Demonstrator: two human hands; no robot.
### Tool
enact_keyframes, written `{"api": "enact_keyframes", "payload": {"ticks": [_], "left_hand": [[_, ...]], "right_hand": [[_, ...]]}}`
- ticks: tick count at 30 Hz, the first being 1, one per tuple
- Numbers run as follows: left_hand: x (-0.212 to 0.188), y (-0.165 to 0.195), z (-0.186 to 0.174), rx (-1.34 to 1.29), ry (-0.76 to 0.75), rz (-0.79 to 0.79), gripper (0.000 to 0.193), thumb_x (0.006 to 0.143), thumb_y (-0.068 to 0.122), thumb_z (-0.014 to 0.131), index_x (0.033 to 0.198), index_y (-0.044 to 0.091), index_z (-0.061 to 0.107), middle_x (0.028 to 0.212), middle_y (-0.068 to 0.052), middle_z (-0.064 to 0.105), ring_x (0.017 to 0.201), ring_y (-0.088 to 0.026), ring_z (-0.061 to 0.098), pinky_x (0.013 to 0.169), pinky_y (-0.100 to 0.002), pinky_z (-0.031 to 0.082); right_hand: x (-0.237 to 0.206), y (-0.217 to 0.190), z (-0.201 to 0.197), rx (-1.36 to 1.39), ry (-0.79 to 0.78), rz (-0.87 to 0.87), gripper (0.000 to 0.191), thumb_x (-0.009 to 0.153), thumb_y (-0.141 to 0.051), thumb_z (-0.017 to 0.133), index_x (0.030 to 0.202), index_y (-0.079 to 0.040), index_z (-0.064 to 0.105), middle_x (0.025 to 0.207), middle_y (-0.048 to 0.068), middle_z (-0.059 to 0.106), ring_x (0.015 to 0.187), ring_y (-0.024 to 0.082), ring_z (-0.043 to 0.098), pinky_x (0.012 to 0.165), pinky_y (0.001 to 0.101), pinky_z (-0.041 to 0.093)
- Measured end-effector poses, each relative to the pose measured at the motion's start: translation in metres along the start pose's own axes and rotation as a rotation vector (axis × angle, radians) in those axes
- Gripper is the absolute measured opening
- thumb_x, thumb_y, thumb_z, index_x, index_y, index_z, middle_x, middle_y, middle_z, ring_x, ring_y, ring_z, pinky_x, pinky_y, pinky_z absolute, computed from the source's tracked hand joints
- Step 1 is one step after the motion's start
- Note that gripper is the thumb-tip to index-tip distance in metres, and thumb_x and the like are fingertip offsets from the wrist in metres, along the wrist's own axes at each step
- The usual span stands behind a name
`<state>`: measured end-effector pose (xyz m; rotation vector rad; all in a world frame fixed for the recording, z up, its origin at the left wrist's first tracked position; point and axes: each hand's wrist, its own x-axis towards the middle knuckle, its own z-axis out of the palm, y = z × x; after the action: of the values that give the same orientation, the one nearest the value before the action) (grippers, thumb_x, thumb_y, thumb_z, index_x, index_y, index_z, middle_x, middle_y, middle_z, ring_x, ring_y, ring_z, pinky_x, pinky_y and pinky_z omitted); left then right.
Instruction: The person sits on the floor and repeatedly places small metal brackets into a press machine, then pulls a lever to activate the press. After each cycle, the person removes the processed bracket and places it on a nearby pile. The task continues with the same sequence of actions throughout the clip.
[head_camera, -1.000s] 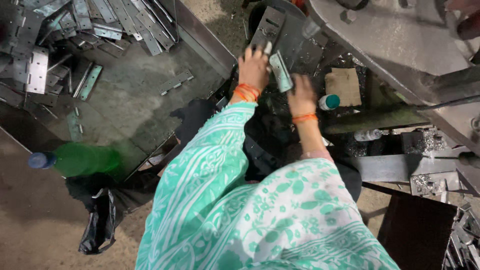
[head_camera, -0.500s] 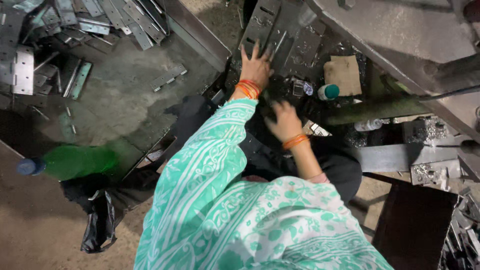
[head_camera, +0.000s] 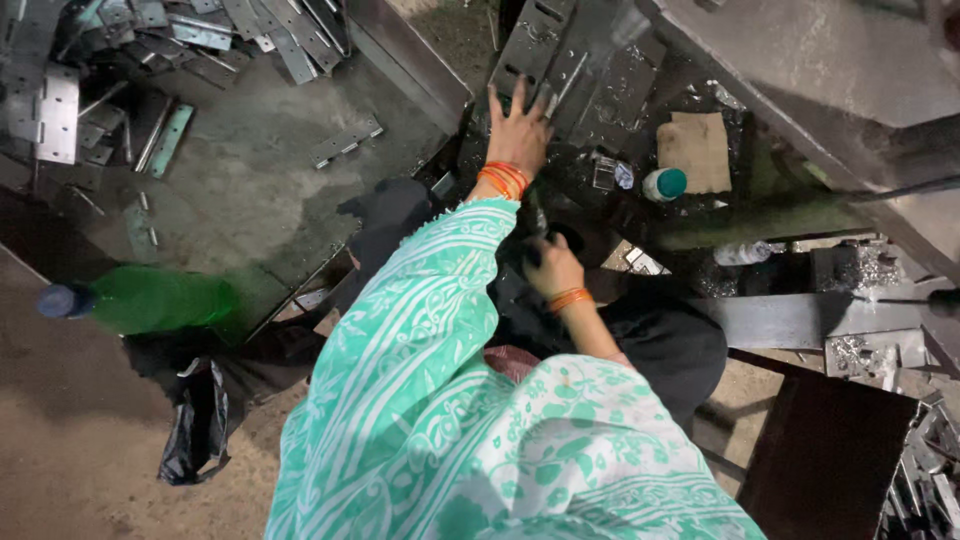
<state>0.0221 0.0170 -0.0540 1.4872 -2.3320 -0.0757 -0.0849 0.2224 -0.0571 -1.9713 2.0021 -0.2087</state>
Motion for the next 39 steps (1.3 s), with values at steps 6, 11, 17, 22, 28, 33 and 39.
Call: {"api": "enact_keyframes", "payload": {"ticks": [6,11,17,22,28,33,39], "left_hand": [[0.027,0.009,-0.002,0.057,-0.029,-0.013,0.05,0.1,0.029,0.052,0.147,0.014,0.057,0.158,-0.003,0.045,0.15,-0.04,0.023,0.115,-0.078,0.012],[0.04,0.011,-0.004,0.034,0.0,-0.026,0.05,0.099,0.027,0.052,0.147,0.013,0.057,0.158,-0.003,0.045,0.15,-0.039,0.024,0.116,-0.076,0.012],[0.031,0.012,-0.011,0.041,-0.051,-0.019,0.045,0.097,0.024,0.052,0.139,0.013,0.062,0.159,-0.005,0.043,0.151,-0.039,0.022,0.116,-0.074,0.013],[0.04,0.013,-0.01,0.039,0.054,-0.011,0.044,0.096,0.023,0.052,0.136,0.01,0.065,0.156,-0.005,0.046,0.149,-0.039,0.024,0.114,-0.076,0.015],[0.068,0.023,-0.009,0.017,0.035,-0.01,0.04,0.096,0.022,0.051,0.129,0.01,0.07,0.153,-0.006,0.049,0.149,-0.04,0.024,0.114,-0.077,0.015],[0.073,0.023,-0.014,-0.034,-0.006,-0.024,0.035,0.102,0.024,0.051,0.127,0.013,0.072,0.156,-0.006,0.047,0.152,-0.039,0.024,0.118,-0.076,0.014],[0.046,0.023,-0.024,-0.004,-0.029,0.005,0.037,0.096,0.023,0.053,0.128,0.018,0.072,0.158,-0.005,0.043,0.15,-0.041,0.021,0.115,-0.077,0.011]], "right_hand": [[0.028,-0.004,-0.049,-0.05,-0.038,0.026,0.053,0.087,-0.044,0.072,0.131,-0.014,0.066,0.119,0.023,0.067,0.099,0.046,0.068,0.083,0.0547,0.056],[-0.006,-0.012,0.003,-0.003,0.091,0.015,0.047,0.079,-0.033,0.076,0.124,-0.02,0.07,0.131,0.024,0.06,0.102,0.046,0.067,0.083,0.0529,0.057],[-0.017,0.0,0.032,0.059,0.123,-0.019,0.045,0.076,-0.024,0.078,0.121,-0.019,0.071,0.131,0.027,0.058,0.103,0.046,0.065,0.08,0.0516,0.057],[0.01,0.008,-0.002,0.061,0.014,-0.042,0.041,0.081,-0.033,0.078,0.118,-0.016,0.073,0.12,0.025,0.064,0.102,0.045,0.067,0.085,0.0511,0.057],[0.032,0.005,-0.048,0.062,-0.032,0.016,0.049,0.087,-0.038,0.073,0.129,-0.013,0.069,0.123,0.025,0.068,0.109,0.044,0.067,0.092,0.0515,0.056],[-0.002,-0.006,0.008,-0.01,0.095,0.026,0.061,0.076,-0.033,0.078,0.132,-0.011,0.066,0.135,0.035,0.052,0.1,0.05,0.063,0.08,0.0545,0.055],[-0.012,-0.004,0.03,0.068,0.107,0.005,0.044,0.082,-0.035,0.074,0.12,-0.012,0.069,0.14,0.024,0.059,0.104,0.044,0.067,0.083,0.0509,0.057]]}}
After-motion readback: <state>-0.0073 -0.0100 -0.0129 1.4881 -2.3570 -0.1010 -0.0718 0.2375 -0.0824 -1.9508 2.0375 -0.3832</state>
